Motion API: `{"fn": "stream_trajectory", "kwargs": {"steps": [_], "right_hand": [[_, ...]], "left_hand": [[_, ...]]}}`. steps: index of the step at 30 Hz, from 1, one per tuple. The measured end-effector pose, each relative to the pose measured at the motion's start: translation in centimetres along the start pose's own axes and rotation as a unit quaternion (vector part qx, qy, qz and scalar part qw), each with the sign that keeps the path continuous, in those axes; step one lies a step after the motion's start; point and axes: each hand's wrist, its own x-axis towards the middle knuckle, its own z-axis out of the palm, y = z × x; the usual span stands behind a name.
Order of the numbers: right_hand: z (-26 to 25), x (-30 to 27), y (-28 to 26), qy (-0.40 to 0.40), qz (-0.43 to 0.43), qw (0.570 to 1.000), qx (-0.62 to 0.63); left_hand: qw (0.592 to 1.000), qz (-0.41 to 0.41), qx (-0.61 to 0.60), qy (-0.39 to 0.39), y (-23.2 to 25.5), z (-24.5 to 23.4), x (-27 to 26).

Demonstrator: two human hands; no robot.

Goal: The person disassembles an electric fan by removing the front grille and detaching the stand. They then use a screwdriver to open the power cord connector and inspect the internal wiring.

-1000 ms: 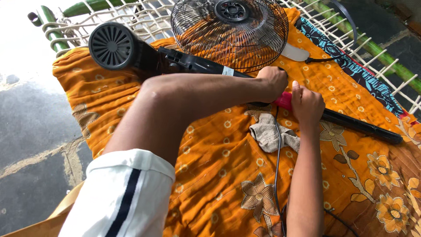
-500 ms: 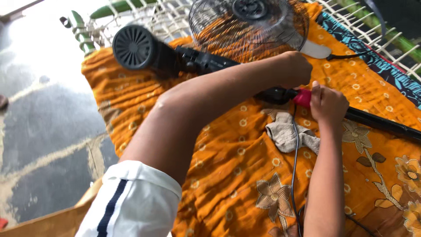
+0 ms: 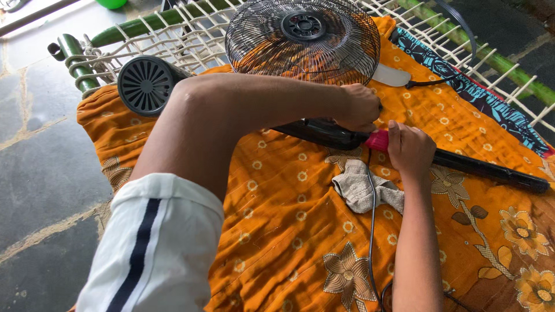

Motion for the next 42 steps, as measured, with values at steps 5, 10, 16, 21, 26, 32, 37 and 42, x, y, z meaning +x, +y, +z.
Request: {"fn": "stream_trajectory", "kwargs": {"steps": [5, 10, 16, 21, 26, 32, 37, 42], "right_hand": [[0.2, -0.6, -0.4, 0.019, -0.014, 1.000, -0.003], [0.0, 0.5, -0.5, 0.014, 0.009, 1.000, -0.001], [0.0, 0.2, -0.2, -0.016, 0.045, 0.999, 0.011], [0.0, 0.2, -0.5, 0.011, 0.010, 1.000, 0.021], [0.0, 0.2, -0.6, 0.000, 0.023, 1.000, 0.019], [-0.4, 0.5, -1.0, 0.030, -0.001, 0.999, 0.021], [0.0, 0.3, -0.5, -0.020, 0.069, 0.997, 0.036], [0.1, 0.4, -0.6, 0.001, 0.043, 0.999, 0.004]], "left_hand": [[0.898, -0.345, -0.259, -0.091, 3.1, -0.2, 2.7], [0.991, -0.038, 0.090, -0.093, 2.1, -2.1, 2.1], [0.962, 0.187, 0.190, -0.063, -0.5, -2.8, 2.0], [0.949, 0.222, 0.226, -0.014, -2.0, -1.3, 1.7], [0.990, -0.137, -0.018, 0.001, 1.2, 0.8, 2.4], [0.970, -0.197, -0.124, -0.067, 1.6, -1.0, 1.6], [0.996, 0.052, -0.077, 0.003, -0.7, -0.8, 0.7], [0.996, 0.056, -0.038, 0.052, -1.5, 0.3, 0.4]]}}
